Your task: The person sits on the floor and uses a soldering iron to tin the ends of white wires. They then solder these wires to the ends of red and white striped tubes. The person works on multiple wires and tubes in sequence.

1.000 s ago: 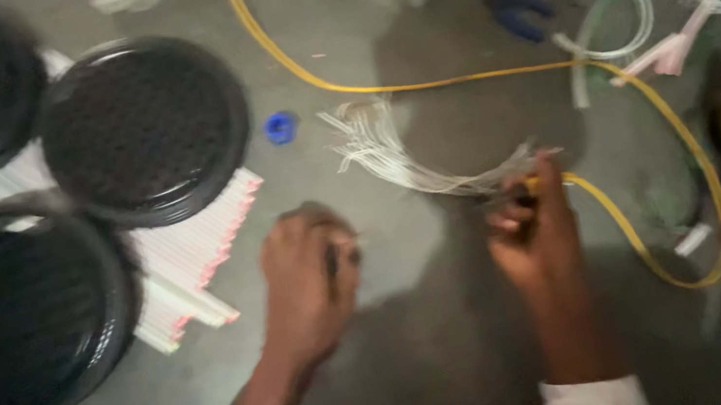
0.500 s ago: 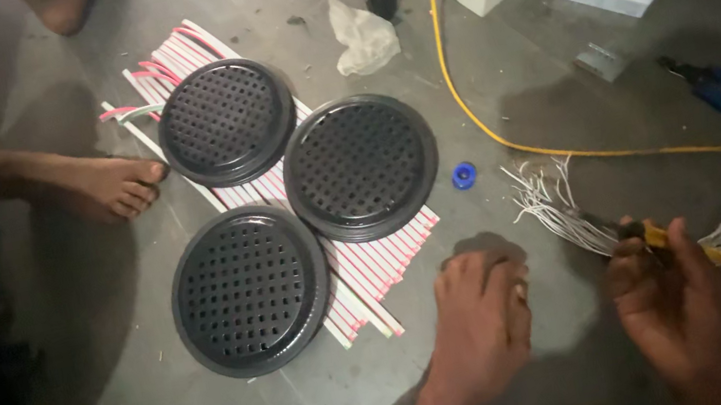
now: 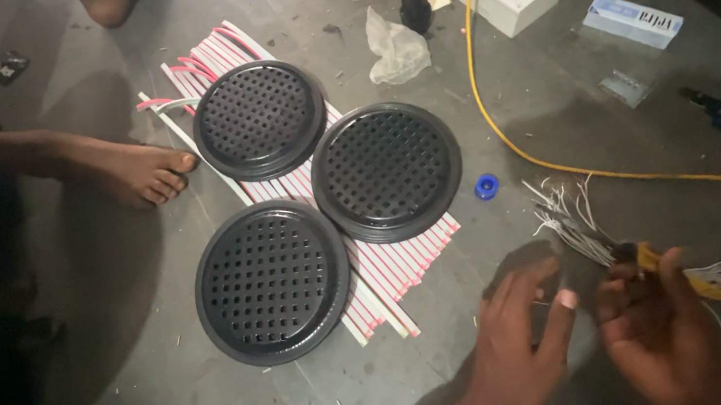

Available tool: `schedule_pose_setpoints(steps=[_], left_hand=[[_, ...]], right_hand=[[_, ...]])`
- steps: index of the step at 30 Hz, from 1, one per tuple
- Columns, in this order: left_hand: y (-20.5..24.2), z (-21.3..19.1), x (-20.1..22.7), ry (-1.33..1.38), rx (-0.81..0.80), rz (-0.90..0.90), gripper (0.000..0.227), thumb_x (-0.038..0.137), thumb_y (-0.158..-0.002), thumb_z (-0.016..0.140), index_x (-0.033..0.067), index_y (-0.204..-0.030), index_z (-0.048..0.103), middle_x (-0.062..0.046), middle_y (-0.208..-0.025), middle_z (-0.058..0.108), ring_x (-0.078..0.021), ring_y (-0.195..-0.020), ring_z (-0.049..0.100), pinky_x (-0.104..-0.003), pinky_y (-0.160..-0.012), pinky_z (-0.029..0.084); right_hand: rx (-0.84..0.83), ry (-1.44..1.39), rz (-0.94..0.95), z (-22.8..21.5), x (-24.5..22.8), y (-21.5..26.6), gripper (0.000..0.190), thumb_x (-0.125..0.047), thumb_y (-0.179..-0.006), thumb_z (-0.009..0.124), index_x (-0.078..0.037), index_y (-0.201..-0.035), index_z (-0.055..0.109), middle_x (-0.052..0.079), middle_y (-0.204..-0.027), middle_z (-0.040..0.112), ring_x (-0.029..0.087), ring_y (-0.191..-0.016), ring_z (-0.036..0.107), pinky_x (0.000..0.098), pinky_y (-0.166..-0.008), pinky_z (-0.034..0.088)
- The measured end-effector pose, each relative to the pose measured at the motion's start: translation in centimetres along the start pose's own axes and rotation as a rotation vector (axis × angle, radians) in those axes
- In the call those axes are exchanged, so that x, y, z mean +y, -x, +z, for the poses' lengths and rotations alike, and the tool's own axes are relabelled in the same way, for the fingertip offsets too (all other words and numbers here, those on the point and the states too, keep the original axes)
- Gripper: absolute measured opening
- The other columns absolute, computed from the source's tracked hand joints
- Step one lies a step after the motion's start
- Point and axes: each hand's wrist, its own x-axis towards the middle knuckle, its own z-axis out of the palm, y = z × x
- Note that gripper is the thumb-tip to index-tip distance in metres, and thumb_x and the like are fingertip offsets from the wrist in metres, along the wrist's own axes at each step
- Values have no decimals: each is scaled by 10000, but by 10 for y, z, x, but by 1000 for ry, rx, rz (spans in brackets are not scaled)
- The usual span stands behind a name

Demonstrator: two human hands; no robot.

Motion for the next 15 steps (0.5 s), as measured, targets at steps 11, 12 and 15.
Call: schedule_pose_setpoints(steps=[11, 12, 15], left_hand=[[-2, -2, 6, 559, -109, -397, 292, 203, -1096, 612, -11, -1276, 694, -115, -1009, 604, -175, -917, 526, -336, -761, 419], [-2, -3, 7, 624, -155, -570, 290, 202, -1087, 619, -20, -1256, 697, -102, -853, 562, -183, -768, 470, -344, -633, 374], [-1, -7, 9, 625, -114, -571, 247, 198, -1067, 621, 31, -1236, 688, 11, -772, 584, -115, -661, 456, -299, -561, 340]], right_hand=[[87, 106, 78, 24, 62, 33, 323, -290, -1089, 522, -90, -1321, 624, 90, -1155, 709, 166, -1025, 708, 331, -895, 556], [160, 202, 60, 26, 67, 36, 363, -336, -1053, 504, -137, -1328, 633, 61, -1168, 708, 157, -1001, 709, 337, -861, 554], [117, 189, 85, 29, 75, 42, 382, -379, -1040, 505, -180, -1336, 644, 50, -1184, 708, 169, -988, 703, 356, -812, 549]])
